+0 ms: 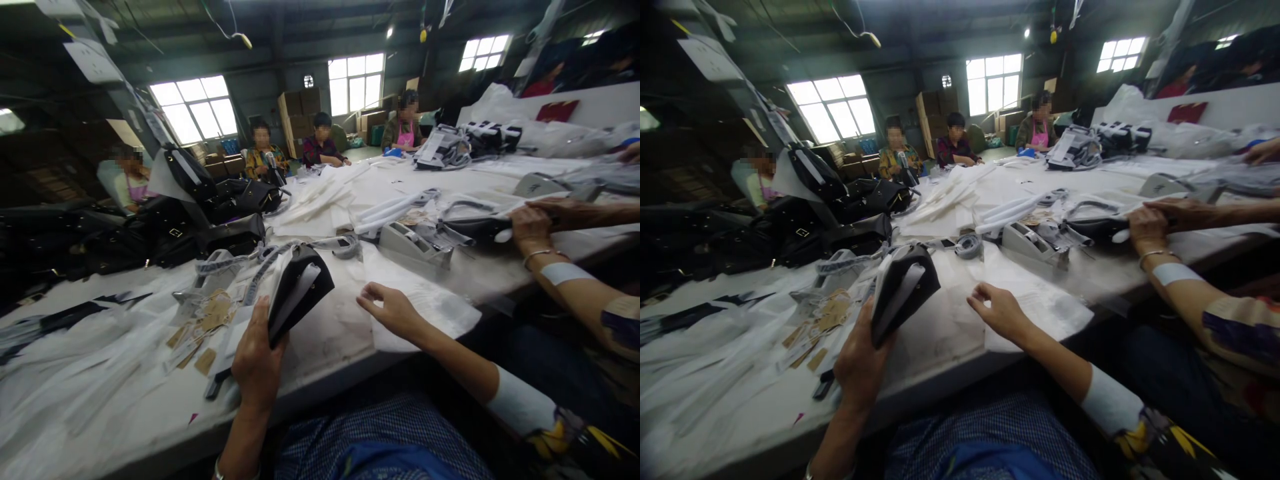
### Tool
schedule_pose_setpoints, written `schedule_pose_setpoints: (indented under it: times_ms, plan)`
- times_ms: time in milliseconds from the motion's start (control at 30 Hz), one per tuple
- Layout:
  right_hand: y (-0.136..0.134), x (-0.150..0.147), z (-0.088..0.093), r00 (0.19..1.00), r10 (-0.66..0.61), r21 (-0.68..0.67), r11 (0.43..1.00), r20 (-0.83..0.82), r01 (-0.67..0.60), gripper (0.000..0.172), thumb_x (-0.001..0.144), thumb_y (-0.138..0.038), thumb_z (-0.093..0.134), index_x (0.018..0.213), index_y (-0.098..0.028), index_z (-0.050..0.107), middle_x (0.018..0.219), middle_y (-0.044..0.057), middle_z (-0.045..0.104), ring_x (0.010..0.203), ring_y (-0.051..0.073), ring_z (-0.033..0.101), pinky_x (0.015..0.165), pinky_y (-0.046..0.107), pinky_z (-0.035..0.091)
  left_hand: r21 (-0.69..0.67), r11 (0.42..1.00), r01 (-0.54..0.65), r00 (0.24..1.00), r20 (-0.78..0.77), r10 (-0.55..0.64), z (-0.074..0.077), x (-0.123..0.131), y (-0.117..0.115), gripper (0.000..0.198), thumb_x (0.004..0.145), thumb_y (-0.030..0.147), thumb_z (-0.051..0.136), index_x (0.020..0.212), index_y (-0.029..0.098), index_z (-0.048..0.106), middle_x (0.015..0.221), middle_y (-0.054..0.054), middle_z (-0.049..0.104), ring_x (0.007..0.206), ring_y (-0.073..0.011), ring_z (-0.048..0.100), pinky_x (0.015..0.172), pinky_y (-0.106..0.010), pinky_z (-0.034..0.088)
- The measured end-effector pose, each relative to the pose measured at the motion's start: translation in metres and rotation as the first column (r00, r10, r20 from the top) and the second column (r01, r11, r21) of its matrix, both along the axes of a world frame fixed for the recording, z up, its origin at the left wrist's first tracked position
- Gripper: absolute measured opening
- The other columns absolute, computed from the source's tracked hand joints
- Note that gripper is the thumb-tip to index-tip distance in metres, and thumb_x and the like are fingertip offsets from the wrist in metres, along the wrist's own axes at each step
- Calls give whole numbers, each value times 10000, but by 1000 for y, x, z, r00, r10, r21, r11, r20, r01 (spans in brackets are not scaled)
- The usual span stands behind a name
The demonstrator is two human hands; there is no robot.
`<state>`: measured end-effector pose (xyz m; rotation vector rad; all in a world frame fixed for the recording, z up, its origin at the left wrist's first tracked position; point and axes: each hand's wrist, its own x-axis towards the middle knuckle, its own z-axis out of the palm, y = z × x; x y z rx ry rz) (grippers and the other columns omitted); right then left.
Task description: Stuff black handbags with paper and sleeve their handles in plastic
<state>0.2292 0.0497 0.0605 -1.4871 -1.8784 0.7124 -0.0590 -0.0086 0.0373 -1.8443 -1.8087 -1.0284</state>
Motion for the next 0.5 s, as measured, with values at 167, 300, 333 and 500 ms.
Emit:
schedule_pose_setpoints:
  times_ms: [167,300,333,500]
  plan:
    - [-4,-28,-2,940,-55,-476,871,-337,-119,314,963,-472,428,1001,-192,564,729,26,675,510,140,562,517,257,448,-9,999,-35,999,16,35,3,0,3,844,847,268,753,1548,289,283,1402,-91,580,1086,-288,681,851,-350,574]
    - [-12,-23,-6,988,59,-484,867,-142,-121,422,894,-394,608,1229,-140,587,743,77,709,583,201,634,614,316,499,-13,1000,3,999,32,-2,5,0,2,842,841,233,755,1544,283,293,1406,-90,577,1112,-285,670,866,-344,571]
    - [-14,-21,-4,994,109,-410,907,10,-96,518,872,-369,653,1323,-134,552,778,99,721,684,244,675,680,341,510,-16,1000,12,999,34,-12,5,0,2,845,840,224,755,1544,284,291,1410,-88,574,1121,-286,665,873,-345,569]
    - [-7,-29,3,834,135,11,986,535,-167,444,979,-310,509,1379,-120,543,1082,190,708,961,321,689,830,409,523,-20,999,36,999,19,-36,2,0,2,841,857,201,724,1554,296,263,1435,-79,552,1157,-284,645,948,-364,542]
